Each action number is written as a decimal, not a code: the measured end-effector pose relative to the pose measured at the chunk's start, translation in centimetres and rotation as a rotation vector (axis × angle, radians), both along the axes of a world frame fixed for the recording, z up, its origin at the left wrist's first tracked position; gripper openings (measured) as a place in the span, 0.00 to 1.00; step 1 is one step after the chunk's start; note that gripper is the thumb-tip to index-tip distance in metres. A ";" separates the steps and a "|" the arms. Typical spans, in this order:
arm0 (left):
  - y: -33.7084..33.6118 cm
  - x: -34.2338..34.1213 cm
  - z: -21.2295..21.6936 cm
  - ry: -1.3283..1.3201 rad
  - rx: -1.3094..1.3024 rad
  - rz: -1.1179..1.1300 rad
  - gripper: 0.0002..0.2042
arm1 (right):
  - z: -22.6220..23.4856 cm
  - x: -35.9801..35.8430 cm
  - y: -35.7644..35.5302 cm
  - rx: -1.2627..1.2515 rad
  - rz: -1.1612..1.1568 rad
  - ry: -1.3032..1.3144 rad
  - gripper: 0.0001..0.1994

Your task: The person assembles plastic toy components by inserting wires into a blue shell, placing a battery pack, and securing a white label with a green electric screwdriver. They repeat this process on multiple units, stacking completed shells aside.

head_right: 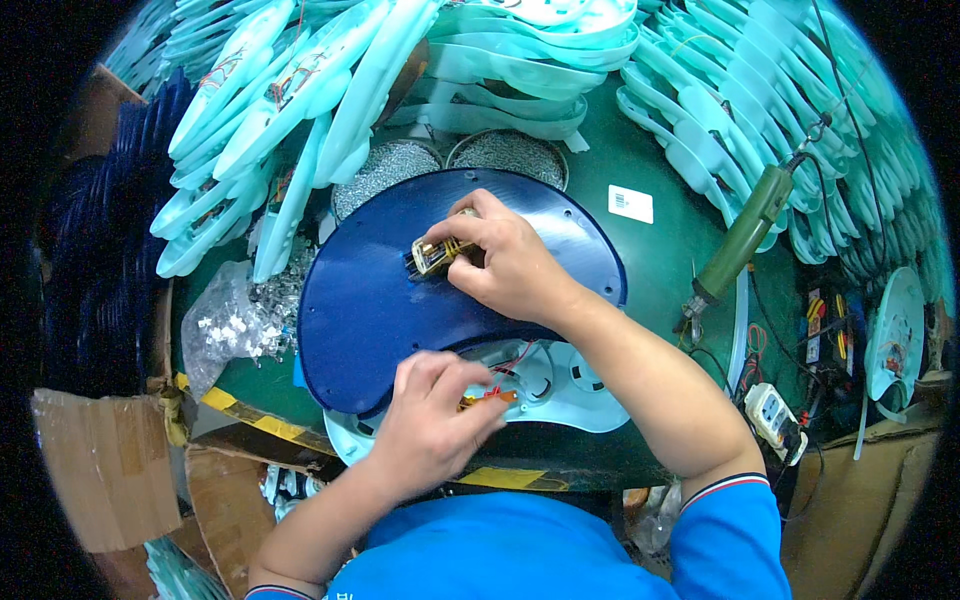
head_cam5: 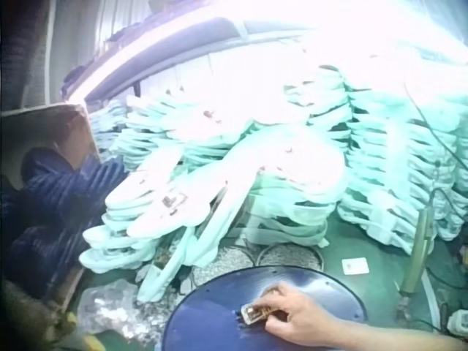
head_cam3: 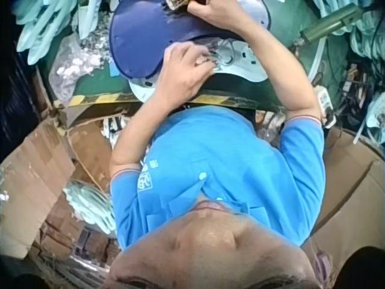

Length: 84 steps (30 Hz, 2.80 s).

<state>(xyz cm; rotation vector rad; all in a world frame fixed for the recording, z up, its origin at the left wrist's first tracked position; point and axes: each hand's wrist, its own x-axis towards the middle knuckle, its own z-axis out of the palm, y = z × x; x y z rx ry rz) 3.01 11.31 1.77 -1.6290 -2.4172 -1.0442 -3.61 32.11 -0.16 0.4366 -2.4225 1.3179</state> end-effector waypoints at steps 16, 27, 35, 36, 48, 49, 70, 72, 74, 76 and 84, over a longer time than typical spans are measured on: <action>-1.8 6.6 -4.5 -2.184 0.715 0.370 0.20 | -0.1 -0.3 -0.5 0.101 -0.017 0.060 0.16; -1.8 6.6 -4.1 -2.165 0.622 0.309 0.20 | -0.4 -0.2 -0.7 0.094 -0.011 0.066 0.17; -1.7 6.7 -4.3 -2.193 0.595 0.280 0.22 | -0.4 -0.1 -0.8 0.084 -0.002 0.077 0.17; -1.6 6.7 -4.2 -2.185 0.642 0.311 0.23 | -0.4 -0.1 -0.8 0.078 -0.003 0.076 0.17; -3.5 4.2 -0.1 -1.879 0.056 0.081 0.18 | 2.7 2.2 7.5 0.043 -0.518 -0.076 0.15; -3.4 4.6 0.2 -1.376 0.105 0.077 0.15 | 2.3 2.6 9.7 0.182 -0.610 -0.095 0.15; -10.5 -3.6 0.7 -0.265 -0.172 1.012 0.24 | 4.8 10.4 3.3 0.458 -0.570 -0.386 0.30; -9.7 -2.7 -0.2 -0.061 -0.216 0.920 0.24 | 3.7 12.3 3.6 0.495 -0.596 -0.402 0.31; -8.0 -2.4 -0.6 -0.022 -0.265 0.925 0.25 | 2.0 13.3 4.5 0.461 -0.629 -0.459 0.32; -7.5 -3.2 -0.3 -0.044 -0.277 0.924 0.24 | 1.2 13.3 4.6 0.439 -0.647 -0.511 0.34; -6.6 -6.8 1.1 -0.157 -0.460 0.786 0.31 | 3.1 9.3 5.4 0.715 -0.427 -0.655 0.43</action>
